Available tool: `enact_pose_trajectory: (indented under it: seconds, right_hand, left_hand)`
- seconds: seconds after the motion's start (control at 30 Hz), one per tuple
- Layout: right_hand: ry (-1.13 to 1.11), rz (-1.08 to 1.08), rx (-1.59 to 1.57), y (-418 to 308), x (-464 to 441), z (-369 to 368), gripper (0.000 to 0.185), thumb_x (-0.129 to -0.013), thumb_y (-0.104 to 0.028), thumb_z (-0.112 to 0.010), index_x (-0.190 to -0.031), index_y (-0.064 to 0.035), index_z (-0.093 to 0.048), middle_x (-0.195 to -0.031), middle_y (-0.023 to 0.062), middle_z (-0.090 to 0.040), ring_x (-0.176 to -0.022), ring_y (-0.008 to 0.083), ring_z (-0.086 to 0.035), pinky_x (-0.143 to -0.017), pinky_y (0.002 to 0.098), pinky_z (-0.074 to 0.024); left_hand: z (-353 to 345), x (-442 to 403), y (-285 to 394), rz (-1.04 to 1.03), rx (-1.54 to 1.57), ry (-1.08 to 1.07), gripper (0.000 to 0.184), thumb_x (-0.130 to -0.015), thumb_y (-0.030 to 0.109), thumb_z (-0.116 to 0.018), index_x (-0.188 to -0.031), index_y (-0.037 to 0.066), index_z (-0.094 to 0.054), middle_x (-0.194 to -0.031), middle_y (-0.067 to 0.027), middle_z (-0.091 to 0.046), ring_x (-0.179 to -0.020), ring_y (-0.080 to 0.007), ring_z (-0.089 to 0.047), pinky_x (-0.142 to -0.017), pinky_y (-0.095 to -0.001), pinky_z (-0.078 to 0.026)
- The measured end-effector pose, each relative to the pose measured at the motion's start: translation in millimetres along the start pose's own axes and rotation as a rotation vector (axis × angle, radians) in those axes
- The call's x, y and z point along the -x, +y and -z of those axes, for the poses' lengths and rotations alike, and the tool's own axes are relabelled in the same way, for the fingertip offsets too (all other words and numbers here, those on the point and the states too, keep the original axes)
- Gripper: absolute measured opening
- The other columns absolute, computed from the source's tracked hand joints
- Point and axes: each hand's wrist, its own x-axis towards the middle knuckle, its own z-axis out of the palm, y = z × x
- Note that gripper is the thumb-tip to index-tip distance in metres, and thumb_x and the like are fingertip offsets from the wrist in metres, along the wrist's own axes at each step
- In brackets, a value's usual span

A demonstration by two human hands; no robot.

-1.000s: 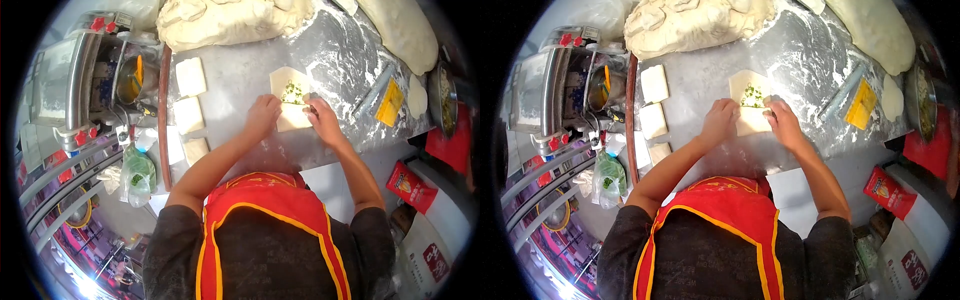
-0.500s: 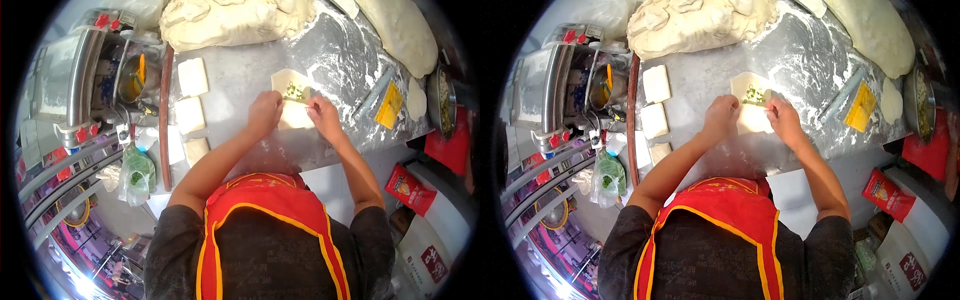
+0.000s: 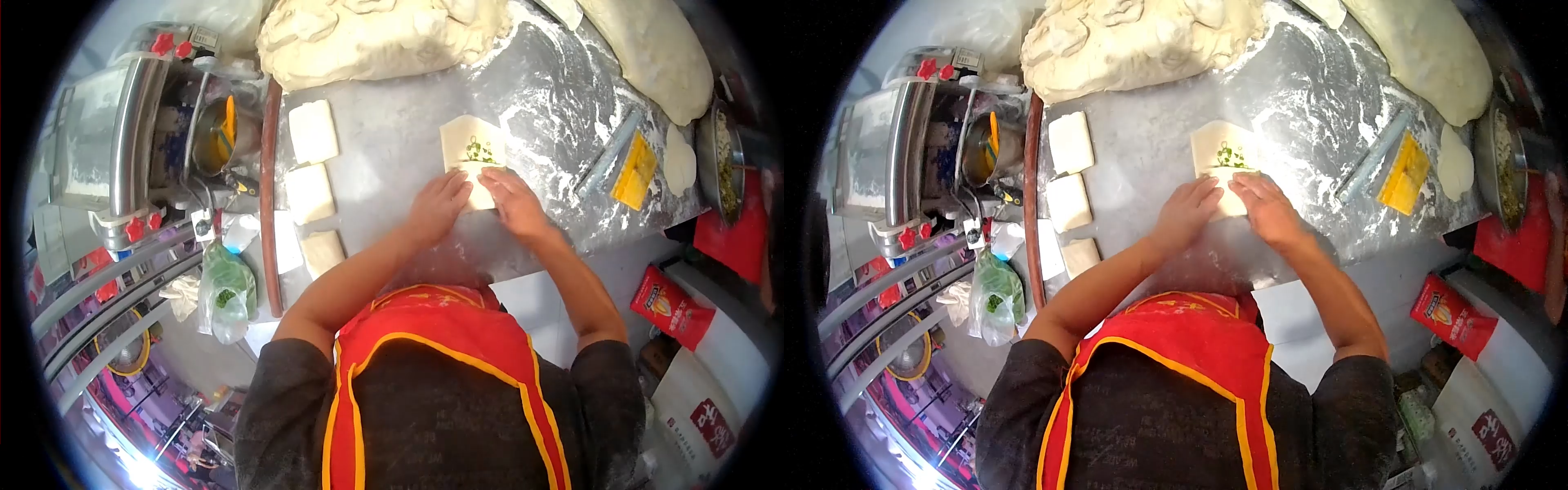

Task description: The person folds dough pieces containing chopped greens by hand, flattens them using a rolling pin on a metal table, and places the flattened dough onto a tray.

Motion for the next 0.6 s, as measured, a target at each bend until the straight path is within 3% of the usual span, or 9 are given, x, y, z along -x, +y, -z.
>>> enact_pose_trajectory:
  seconds: [0.13,0.27,0.4,0.6]
  right_hand:
    - [-0.076,0.013,0.038,4.0,14.2,19.0,0.035,-0.085,-0.004,-0.057,-0.119,-0.0078,-0.059,-0.127,0.0092,-0.056,-0.118,0.0313,-0.051,-0.101,0.0394,-0.0418]
    - [0.007,0.198,0.15,9.0,12.4,25.0,0.03,-0.081,-0.005,-0.061,-0.11,-0.0069,-0.06,-0.119,0.008,-0.059,-0.111,0.0308,-0.054,-0.099,0.0407,-0.0429]
    - [0.007,0.22,0.163,16.1,21.2,13.2,0.03,-0.08,-0.002,-0.059,-0.109,-0.0058,-0.06,-0.121,0.0087,-0.06,-0.116,0.0295,-0.054,-0.102,0.0421,-0.0415]
    - [-0.008,0.21,0.152,11.8,20.4,13.7,0.028,-0.082,-0.001,-0.057,-0.11,-0.0052,-0.059,-0.127,0.009,-0.059,-0.125,0.0249,-0.051,-0.108,0.0421,-0.0382]
  left_hand:
    - [3.6,-2.8,2.3,-0.006,0.083,0.005,0.034,-0.082,0.011,-0.06,-0.115,0.008,-0.054,-0.128,-0.0133,-0.054,-0.119,-0.0345,-0.051,-0.096,-0.0419,-0.046]
    - [6.4,3.1,4.6,-0.094,0.07,-0.002,0.027,-0.081,0.012,-0.061,-0.107,0.008,-0.055,-0.122,-0.0109,-0.056,-0.117,-0.0325,-0.052,-0.096,-0.0414,-0.045]
    - [5.6,6.9,1.7,-0.17,-0.014,-0.056,0.023,-0.081,0.012,-0.06,-0.103,0.009,-0.056,-0.117,-0.0098,-0.056,-0.114,-0.03,-0.052,-0.094,-0.0417,-0.045]
    - [-3.8,5.9,3.8,-0.118,0.014,0.061,0.028,-0.076,0.011,-0.062,-0.103,0.008,-0.055,-0.119,-0.0099,-0.055,-0.116,-0.0301,-0.052,-0.093,-0.0421,-0.045]
